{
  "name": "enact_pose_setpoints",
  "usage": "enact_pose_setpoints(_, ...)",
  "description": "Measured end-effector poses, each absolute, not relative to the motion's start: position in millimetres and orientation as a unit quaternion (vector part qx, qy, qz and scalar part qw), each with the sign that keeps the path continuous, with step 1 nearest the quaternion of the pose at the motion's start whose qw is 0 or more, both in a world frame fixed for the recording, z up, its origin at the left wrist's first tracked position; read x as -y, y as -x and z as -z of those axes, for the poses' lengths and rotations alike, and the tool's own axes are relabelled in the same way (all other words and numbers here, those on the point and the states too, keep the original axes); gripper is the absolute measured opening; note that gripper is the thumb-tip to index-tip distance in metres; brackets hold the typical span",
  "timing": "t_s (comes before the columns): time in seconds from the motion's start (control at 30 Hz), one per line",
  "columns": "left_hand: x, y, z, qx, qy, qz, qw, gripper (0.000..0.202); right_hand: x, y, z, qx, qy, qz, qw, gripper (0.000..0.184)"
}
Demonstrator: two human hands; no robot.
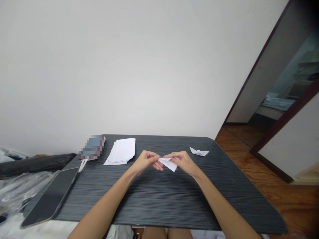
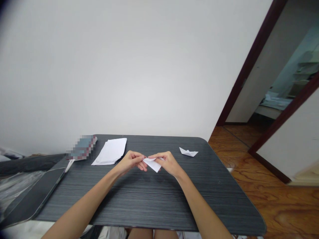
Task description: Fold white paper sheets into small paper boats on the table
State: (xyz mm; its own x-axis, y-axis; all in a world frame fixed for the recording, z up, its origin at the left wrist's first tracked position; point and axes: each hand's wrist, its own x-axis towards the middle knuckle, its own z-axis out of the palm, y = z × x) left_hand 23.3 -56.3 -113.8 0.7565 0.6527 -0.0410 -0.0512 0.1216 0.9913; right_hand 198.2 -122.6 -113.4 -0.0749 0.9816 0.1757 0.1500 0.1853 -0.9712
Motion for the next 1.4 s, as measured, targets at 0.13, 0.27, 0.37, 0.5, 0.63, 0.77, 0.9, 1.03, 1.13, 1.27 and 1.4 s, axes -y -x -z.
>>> enact_pose_setpoints(0.13,56,-22,112,-0.248,-0.607,-0.240,0.716,0.031,122,-199,113,0.600,0.483,-0.416,0.483,0.019)
enact_pose_setpoints(0.27,56,-21,111,-0.251,-0.589,-0.230,0.733,0.029,123,-199,112,0.628,0.481,-0.385,0.475,0.018)
enact_pose_setpoints(0.37,57,-21,111,-0.262,-0.586,-0.226,0.732,0.028,124,-200,111,0.657,0.476,-0.355,0.464,0.019)
enact_pose_setpoints(0.5,57,-22,112,-0.283,-0.598,-0.219,0.717,0.029,123,-202,114,0.690,0.469,-0.318,0.450,0.021)
enact_pose_setpoints(0.63,56,-22,113,-0.284,-0.606,-0.213,0.712,0.032,121,-205,117,0.714,0.450,-0.304,0.443,0.021)
enact_pose_setpoints(0.77,56,-21,112,-0.281,-0.584,-0.204,0.733,0.032,122,-205,116,0.722,0.436,-0.301,0.445,0.022)
enact_pose_setpoints(0.9,56,-20,112,-0.276,-0.570,-0.192,0.750,0.028,123,-205,115,0.731,0.425,-0.295,0.444,0.022)
enact_pose_setpoints(1.03,54,-19,112,-0.285,-0.593,-0.179,0.732,0.026,123,-205,116,0.739,0.421,-0.293,0.436,0.023)
enact_pose_setpoints(1.13,56,-19,111,-0.280,-0.642,-0.185,0.690,0.027,123,-205,115,0.743,0.420,-0.296,0.429,0.022)
enact_pose_setpoints(1.27,63,-21,108,-0.276,-0.731,-0.243,0.575,0.026,125,-205,113,0.727,0.428,-0.320,0.431,0.023)
enact_pose_setpoints(1.4,70,-22,105,-0.268,-0.807,-0.269,0.452,0.027,124,-203,115,0.682,0.484,-0.324,0.443,0.024)
